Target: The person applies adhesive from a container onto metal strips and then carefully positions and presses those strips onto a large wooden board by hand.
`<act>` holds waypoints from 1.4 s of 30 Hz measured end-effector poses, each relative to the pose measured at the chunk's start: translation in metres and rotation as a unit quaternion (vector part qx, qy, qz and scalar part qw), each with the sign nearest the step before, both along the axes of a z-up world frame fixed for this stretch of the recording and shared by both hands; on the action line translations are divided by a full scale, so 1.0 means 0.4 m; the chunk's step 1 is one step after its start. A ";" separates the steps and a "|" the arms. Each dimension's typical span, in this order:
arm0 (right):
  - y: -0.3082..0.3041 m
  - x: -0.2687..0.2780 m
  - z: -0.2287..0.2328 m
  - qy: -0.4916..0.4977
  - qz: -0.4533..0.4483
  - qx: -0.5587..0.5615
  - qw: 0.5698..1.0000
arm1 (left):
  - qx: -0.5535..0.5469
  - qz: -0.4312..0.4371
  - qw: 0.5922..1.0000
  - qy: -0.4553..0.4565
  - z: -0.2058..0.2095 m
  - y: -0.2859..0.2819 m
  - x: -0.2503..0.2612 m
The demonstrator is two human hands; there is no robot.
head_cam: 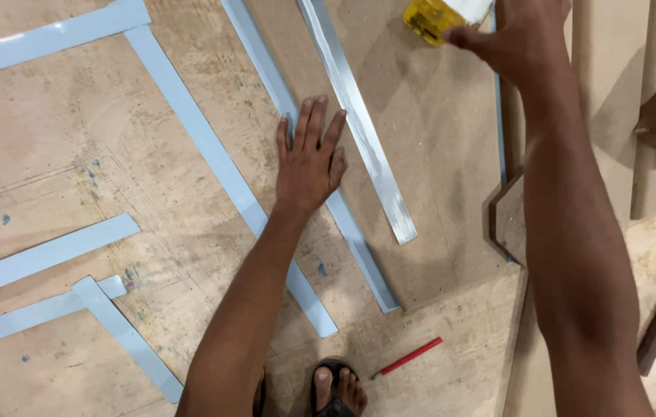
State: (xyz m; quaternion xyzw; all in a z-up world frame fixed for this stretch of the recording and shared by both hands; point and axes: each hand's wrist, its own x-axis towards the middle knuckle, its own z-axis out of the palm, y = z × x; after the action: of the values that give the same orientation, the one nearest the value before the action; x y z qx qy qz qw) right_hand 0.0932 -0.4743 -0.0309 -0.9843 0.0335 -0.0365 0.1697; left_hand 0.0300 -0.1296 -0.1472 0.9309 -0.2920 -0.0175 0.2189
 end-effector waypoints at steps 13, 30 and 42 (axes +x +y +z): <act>0.193 -0.324 -0.038 -0.088 0.009 0.301 0.950 | -0.004 -0.005 1.000 -0.026 -0.025 0.004 0.008; 0.359 -0.520 -0.086 0.048 0.078 0.135 0.987 | -0.008 -0.012 1.000 -0.007 -0.023 0.008 0.006; 0.345 -0.670 -0.084 0.071 0.095 0.088 0.989 | -0.038 -0.016 0.998 -0.051 -0.047 0.008 0.005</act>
State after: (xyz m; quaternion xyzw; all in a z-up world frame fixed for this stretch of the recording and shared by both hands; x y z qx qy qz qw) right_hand -0.1749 -0.3364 -0.0645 -0.9644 -0.0452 0.0525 0.2553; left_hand 0.0321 -0.1266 -0.1659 0.9169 -0.3177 0.0380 0.2387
